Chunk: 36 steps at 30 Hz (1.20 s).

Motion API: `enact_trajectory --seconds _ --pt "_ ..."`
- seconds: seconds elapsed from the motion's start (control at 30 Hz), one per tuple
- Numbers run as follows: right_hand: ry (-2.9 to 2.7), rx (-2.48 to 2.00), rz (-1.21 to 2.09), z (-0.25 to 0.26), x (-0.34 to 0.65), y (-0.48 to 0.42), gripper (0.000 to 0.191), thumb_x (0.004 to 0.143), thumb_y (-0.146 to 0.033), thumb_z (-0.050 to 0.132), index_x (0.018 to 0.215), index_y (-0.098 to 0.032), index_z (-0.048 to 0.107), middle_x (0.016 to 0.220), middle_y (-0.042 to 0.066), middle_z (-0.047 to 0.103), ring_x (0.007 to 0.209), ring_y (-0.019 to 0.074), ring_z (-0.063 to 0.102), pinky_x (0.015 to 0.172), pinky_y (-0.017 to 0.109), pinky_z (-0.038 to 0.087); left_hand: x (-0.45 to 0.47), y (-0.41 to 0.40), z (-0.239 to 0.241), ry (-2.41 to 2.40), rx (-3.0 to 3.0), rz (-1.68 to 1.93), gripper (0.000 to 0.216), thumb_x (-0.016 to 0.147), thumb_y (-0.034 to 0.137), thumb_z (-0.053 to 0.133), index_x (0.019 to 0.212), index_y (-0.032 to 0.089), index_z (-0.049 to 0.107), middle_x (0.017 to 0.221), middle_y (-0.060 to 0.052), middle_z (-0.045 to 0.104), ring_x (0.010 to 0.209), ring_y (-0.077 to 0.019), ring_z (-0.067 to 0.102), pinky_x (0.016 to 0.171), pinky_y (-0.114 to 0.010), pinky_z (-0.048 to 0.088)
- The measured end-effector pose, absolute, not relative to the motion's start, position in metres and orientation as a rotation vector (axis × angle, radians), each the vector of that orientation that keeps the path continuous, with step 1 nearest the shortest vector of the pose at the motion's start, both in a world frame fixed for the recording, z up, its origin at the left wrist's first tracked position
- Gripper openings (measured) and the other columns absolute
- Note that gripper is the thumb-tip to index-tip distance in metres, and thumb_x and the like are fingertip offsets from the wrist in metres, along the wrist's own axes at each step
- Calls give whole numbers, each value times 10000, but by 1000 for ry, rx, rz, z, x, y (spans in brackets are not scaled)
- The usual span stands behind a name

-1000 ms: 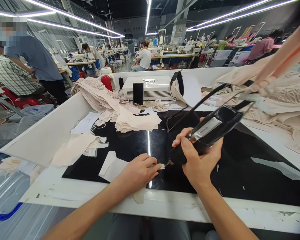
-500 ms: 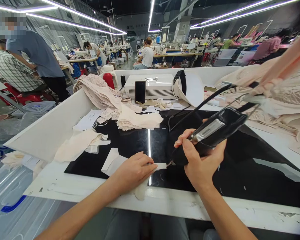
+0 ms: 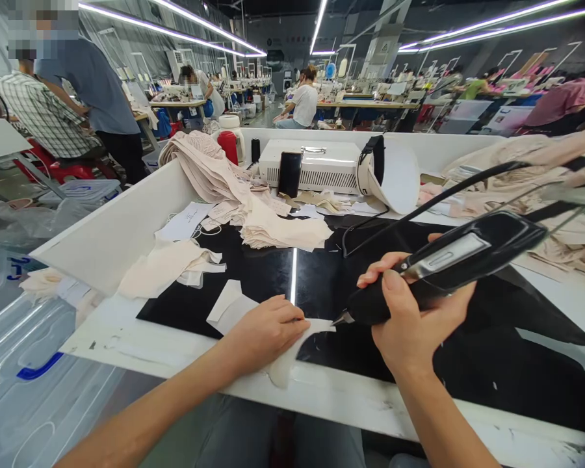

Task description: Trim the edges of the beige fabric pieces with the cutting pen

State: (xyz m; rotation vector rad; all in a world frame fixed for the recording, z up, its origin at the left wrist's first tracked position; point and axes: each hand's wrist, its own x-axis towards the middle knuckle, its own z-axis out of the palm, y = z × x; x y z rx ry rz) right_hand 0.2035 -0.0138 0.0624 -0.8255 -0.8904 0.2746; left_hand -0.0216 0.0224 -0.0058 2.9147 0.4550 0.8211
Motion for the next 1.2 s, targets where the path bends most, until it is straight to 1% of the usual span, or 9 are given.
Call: enact_trajectory --seconds 0.13,0.33,0.53,0.6,0.73,0.9,1.03,1.1,1.2 --pt "-896 -784 308 65 195 -4 507 895 -347 1004 1220 -329 615 892 -105 778 638 131 707 634 314 637 -20 22 -7 446 2892 867 215 1244 172 630 1253 136 842 1151 -87 850 1025 -216 797 1097 -414 698" --pt "-898 -814 338 58 188 2 535 873 -348 997 1229 -320 600 882 -117 770 628 129 700 623 320 639 -19 22 -8 466 2889 795 215 1247 169 621 1288 153 832 1199 -94 850 1064 -214 809 1128 -427 688" --pt "-905 -833 338 58 192 1 482 885 -333 975 1187 -311 600 888 -106 769 644 134 710 630 331 632 -18 22 -10 473 2882 797 235 1258 178 599 1287 158 832 1196 -95 853 1067 -214 805 1118 -428 691" --pt "-885 -830 316 60 196 1 524 867 -346 992 1221 -315 607 887 -111 768 631 138 712 628 339 631 -18 22 -10 461 2882 803 228 1253 172 608 1285 150 833 1198 -101 851 1073 -218 800 1108 -432 693" --pt "-836 -833 278 62 203 -1 688 814 -396 1025 1350 -337 598 884 -122 763 601 151 706 600 352 622 -18 22 -8 437 2876 854 274 1271 184 567 1257 131 835 1176 -104 850 1059 -215 783 1042 -396 698" --pt "-865 -835 287 58 205 -1 560 841 -305 974 1273 -316 618 865 -124 771 610 138 708 625 335 624 -18 23 -7 424 2866 897 295 1276 185 550 1249 124 838 1155 -100 852 1043 -220 780 1052 -404 695" --pt "-898 -835 298 58 205 0 469 864 -285 961 1169 -311 606 877 -116 775 620 135 714 618 328 623 -19 24 -8 426 2865 886 280 1272 192 564 1254 132 837 1158 -102 848 1035 -221 777 1027 -398 696" --pt "-874 -815 297 61 204 -2 494 854 -285 968 1203 -315 620 870 -117 775 614 138 713 613 328 629 -19 24 -9 431 2865 859 280 1273 197 562 1263 140 836 1169 -106 844 1045 -222 780 1035 -401 693" --pt "-842 -764 316 64 199 -7 606 847 -265 975 1354 -327 649 873 -114 790 607 143 715 607 329 649 -20 24 -9 436 2869 845 292 1278 199 547 1276 145 834 1170 -107 841 1041 -221 781 1024 -393 691"
